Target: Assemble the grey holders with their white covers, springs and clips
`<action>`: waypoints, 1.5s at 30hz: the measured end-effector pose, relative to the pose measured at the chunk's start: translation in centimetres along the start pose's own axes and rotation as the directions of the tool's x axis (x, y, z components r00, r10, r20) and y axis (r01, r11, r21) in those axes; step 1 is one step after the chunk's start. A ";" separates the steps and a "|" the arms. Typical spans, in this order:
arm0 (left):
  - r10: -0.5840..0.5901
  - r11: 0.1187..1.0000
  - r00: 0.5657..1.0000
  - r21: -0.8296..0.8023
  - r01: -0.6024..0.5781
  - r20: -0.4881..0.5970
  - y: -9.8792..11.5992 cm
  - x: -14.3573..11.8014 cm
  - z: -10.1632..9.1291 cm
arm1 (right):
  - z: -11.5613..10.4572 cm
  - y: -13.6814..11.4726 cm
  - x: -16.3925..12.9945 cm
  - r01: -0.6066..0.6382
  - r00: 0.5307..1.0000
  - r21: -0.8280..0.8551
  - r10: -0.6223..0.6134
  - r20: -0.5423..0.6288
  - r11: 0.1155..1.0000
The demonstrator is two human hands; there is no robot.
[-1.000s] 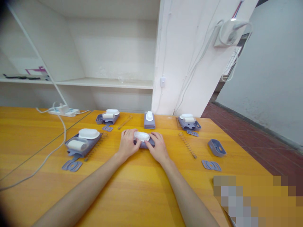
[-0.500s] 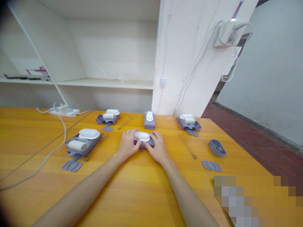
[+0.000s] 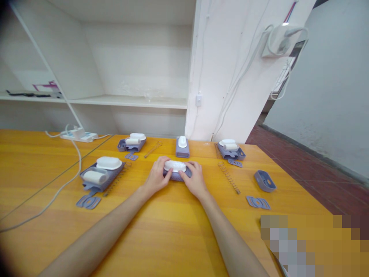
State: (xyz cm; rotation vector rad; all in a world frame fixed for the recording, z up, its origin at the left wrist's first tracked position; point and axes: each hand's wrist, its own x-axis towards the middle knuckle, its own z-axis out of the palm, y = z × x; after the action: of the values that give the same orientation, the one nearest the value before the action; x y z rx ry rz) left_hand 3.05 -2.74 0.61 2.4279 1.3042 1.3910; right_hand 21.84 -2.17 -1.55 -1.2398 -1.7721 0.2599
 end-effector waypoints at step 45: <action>-0.460 0.744 0.864 -0.440 0.502 0.206 -1.5 0.7 1.2 | 0.1 -0.2 -0.1 -0.057 0.998 -0.007 0.058 0.013 0.998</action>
State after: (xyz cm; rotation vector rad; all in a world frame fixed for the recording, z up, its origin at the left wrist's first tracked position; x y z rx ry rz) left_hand 3.13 -0.90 -0.20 1.6464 1.2515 1.2530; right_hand 21.64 -2.34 -1.57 -1.2977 -1.7517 0.2965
